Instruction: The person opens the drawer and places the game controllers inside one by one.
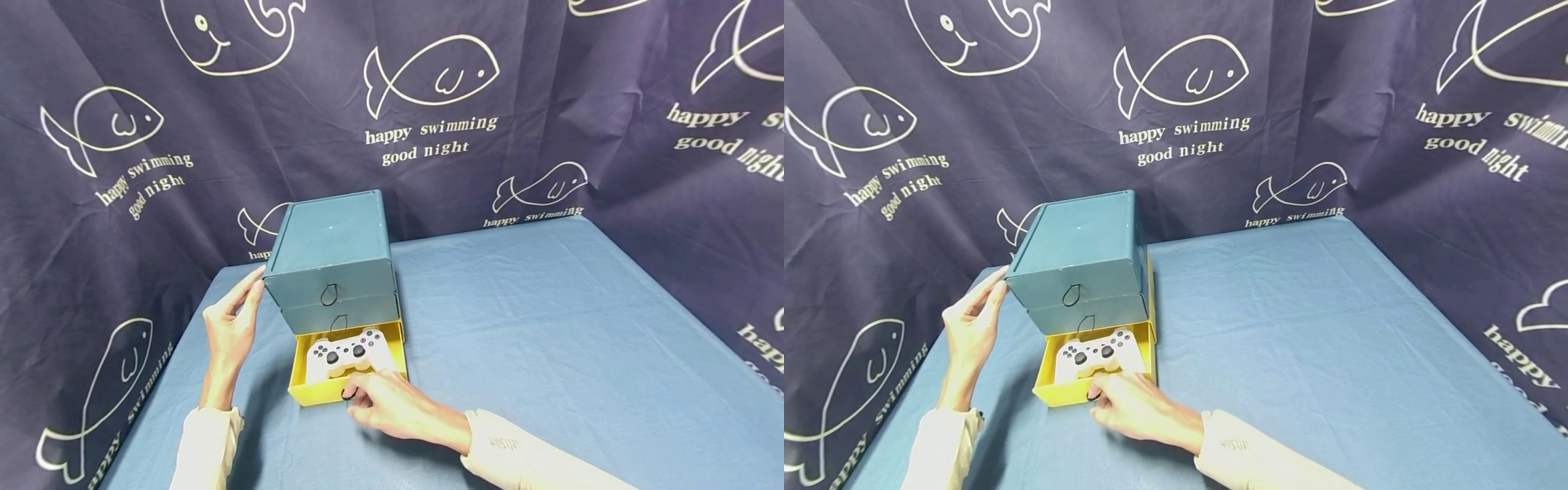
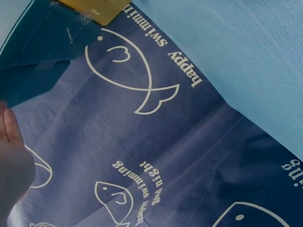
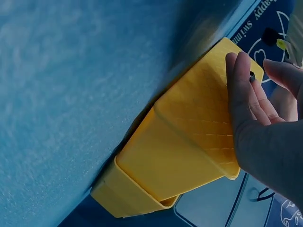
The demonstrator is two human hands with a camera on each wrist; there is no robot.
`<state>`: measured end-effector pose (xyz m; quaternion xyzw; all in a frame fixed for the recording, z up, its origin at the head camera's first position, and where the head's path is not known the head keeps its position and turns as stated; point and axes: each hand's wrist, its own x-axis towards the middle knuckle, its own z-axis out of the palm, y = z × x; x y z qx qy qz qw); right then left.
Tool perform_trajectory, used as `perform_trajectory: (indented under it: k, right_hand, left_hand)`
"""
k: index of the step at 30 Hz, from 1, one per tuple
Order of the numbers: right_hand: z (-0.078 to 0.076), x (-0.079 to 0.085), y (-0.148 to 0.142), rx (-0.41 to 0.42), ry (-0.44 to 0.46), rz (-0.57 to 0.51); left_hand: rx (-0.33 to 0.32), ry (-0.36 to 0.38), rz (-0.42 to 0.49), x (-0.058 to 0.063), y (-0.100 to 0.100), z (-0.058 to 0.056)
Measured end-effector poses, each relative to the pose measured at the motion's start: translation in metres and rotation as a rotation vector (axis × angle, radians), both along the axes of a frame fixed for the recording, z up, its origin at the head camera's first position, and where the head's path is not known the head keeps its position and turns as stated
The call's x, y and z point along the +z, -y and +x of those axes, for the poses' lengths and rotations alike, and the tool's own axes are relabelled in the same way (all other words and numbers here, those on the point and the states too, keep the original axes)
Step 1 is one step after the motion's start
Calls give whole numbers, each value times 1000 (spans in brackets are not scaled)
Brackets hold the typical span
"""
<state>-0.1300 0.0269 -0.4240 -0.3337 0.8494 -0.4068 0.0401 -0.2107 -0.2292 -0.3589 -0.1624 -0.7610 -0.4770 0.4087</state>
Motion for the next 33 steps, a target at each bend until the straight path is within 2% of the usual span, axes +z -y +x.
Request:
perform_trajectory:
  k: [7, 13, 20, 33]
  right_hand:
    - [-9, 0, 1, -18, 0, -7]
    - [-15, 0, 2, -41, 16, -11]
    - [-24, 0, 2, -53, -9, -13]
    - [-38, 0, 5, -71, -28, -16]
  left_hand:
    - [7, 8, -6, -1, 1, 0]
    - [-1, -9, -12, -1, 1, 0]
    - [-12, -28, -10, -1, 1, -1]
    - [-5, -24, -11, 4, -4, 5]
